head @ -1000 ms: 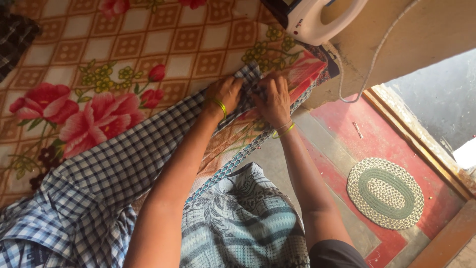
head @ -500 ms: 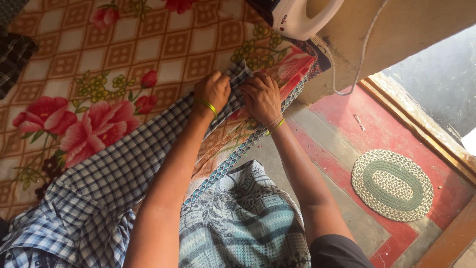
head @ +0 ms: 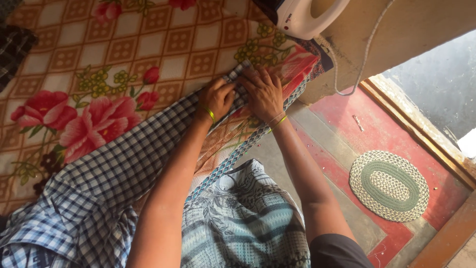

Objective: The person irons a blue and white checkered shirt on a floral-patterned table. They use a white electric iron to smooth the fabric, repeatedly adjusting the shirt's position and sleeves with their hands to ensure even coverage.

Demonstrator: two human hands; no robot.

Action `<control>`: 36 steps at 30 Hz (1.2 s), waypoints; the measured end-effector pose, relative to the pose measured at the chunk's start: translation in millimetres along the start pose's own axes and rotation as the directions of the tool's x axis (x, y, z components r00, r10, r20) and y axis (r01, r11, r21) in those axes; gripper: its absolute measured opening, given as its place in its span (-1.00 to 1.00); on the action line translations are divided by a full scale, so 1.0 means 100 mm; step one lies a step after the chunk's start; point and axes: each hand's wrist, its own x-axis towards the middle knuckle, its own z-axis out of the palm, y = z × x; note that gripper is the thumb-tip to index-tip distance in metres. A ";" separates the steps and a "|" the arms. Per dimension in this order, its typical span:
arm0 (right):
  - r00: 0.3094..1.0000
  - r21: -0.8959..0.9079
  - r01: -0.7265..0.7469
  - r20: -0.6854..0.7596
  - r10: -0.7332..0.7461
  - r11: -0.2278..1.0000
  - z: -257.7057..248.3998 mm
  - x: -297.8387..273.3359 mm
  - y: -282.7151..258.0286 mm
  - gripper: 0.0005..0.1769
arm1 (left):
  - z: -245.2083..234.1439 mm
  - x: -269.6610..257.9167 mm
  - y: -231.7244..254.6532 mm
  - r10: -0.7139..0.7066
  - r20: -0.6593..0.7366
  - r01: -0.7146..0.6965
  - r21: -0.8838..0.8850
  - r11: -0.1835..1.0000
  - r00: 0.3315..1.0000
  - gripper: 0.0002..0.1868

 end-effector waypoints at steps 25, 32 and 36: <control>0.981 -0.097 0.111 0.172 -0.093 0.989 0.08 -0.06 0.21 -0.34 | -0.53 -0.66 -0.34 -0.234 0.230 0.091 0.501 0.861 0.945 -0.27; 0.992 -0.119 0.078 0.112 -0.065 0.990 -0.01 -0.05 0.14 -0.40 | 0.18 -0.39 0.33 -0.067 0.193 0.034 0.166 0.986 0.979 -0.40; 0.998 -0.040 -0.014 0.056 0.016 0.999 0.05 -0.09 0.15 -0.46 | 0.36 -0.35 0.65 -0.202 0.188 0.158 0.224 0.962 0.961 -0.14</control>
